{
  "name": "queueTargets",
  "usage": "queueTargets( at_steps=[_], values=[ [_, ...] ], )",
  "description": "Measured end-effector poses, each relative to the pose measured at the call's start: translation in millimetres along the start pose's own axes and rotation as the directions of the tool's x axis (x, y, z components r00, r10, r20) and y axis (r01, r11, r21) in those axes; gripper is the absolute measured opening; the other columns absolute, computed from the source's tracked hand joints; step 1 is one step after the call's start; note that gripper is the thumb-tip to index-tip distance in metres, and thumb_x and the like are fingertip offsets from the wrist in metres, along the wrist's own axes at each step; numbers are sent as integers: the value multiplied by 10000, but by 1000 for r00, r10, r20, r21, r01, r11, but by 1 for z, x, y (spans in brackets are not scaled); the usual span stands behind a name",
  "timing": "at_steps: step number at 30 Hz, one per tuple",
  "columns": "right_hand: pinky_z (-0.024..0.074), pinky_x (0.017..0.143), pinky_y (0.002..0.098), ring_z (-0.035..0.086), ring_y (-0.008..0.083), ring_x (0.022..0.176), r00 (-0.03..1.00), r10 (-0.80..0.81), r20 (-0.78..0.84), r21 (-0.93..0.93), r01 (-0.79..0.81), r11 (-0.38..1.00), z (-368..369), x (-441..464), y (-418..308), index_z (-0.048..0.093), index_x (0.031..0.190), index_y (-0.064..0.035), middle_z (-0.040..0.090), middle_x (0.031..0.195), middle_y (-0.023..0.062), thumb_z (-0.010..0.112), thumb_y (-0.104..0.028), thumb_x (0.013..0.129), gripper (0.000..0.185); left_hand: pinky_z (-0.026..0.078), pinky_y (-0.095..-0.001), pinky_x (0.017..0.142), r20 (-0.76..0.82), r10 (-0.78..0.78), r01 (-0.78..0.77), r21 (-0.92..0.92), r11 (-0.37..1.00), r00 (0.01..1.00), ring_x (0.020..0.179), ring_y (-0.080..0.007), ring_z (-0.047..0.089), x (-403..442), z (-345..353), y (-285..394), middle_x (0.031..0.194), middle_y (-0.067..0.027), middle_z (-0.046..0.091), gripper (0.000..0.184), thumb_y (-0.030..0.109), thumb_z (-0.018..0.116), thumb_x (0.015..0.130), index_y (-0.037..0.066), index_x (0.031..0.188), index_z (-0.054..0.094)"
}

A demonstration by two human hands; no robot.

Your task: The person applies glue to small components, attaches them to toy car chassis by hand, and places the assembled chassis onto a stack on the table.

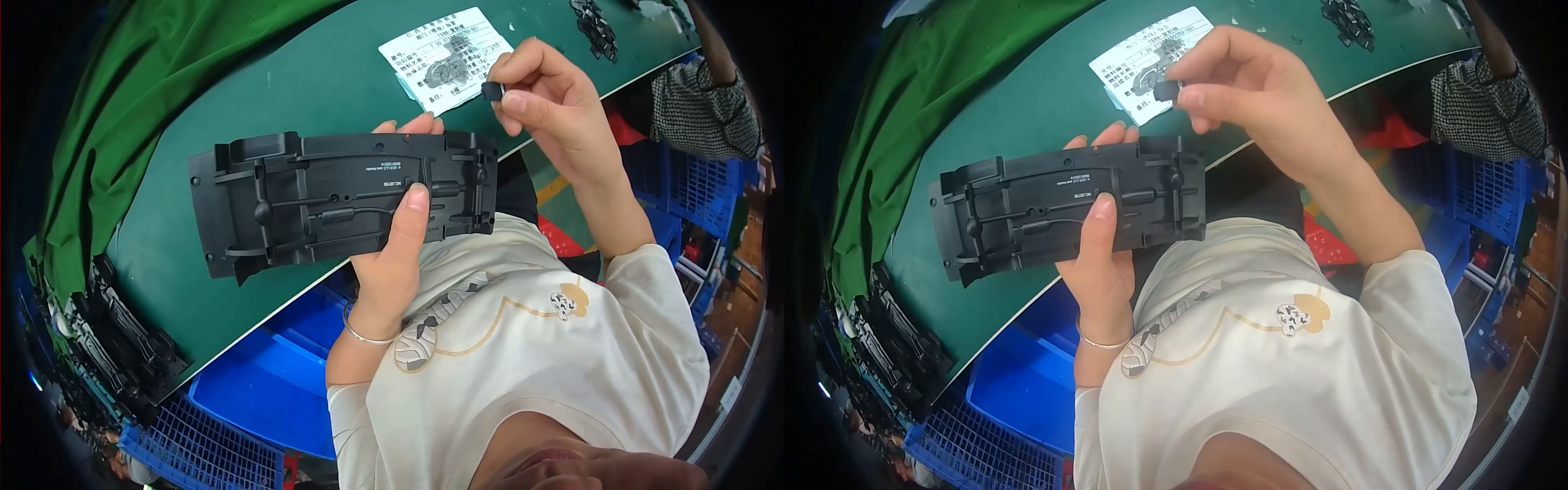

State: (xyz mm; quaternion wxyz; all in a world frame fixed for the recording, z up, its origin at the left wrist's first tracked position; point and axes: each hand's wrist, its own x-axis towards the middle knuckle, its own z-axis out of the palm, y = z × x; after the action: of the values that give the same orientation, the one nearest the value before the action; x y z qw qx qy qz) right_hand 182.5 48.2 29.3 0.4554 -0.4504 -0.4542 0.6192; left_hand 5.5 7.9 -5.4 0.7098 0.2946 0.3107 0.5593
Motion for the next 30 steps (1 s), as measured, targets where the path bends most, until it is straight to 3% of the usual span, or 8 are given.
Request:
queueTargets(
  at_steps=[5,8,12,17,19,30],
  values=[
    [416,602,188,505,68,682,1000,-13,-1,180,13,984,10,-15,11,534,899,-18,543,789,21,586,-43,757,153,343,-363,933,62,122,-131,178,975,991,1085,-248,449,-2,0,-9,1167,-193,454,463,70,458,823,-61,1228,277],
    [421,611,192,506,68,698,998,61,-33,99,-57,993,18,-24,10,531,898,-13,538,782,16,579,-19,755,151,338,-345,931,93,159,-177,252,951,983,1082,-224,443,-4,3,-11,1171,-174,453,459,76,459,819,-57,1224,291],
    [424,633,208,514,73,724,979,-167,-114,-147,150,978,27,-34,18,536,891,-9,527,829,13,551,48,753,150,330,-333,936,94,149,-171,323,931,984,1082,-208,439,-8,5,-11,1180,-158,446,457,78,454,814,-47,1225,298],
    [427,544,187,526,84,666,950,-287,-121,-399,218,891,30,-37,25,550,840,-11,507,771,26,579,59,707,153,336,-355,935,68,143,-158,353,922,987,1096,-234,431,-11,9,-13,1181,-174,433,484,118,479,802,-35,1223,295],
    [433,532,190,532,90,652,945,-303,-126,-432,223,874,32,-36,25,547,834,-10,508,758,29,582,63,699,157,339,-393,935,36,142,-145,364,920,989,1097,-282,437,-10,11,-13,1171,-211,429,533,174,515,795,-35,1224,277],
    [451,498,196,561,115,606,921,-381,-86,-572,267,775,36,-34,23,527,800,3,511,721,49,584,77,675,155,347,-400,931,46,153,-158,390,907,987,1094,-287,440,-10,8,-15,1171,-203,429,553,195,535,788,-33,1223,281]
  ],
)
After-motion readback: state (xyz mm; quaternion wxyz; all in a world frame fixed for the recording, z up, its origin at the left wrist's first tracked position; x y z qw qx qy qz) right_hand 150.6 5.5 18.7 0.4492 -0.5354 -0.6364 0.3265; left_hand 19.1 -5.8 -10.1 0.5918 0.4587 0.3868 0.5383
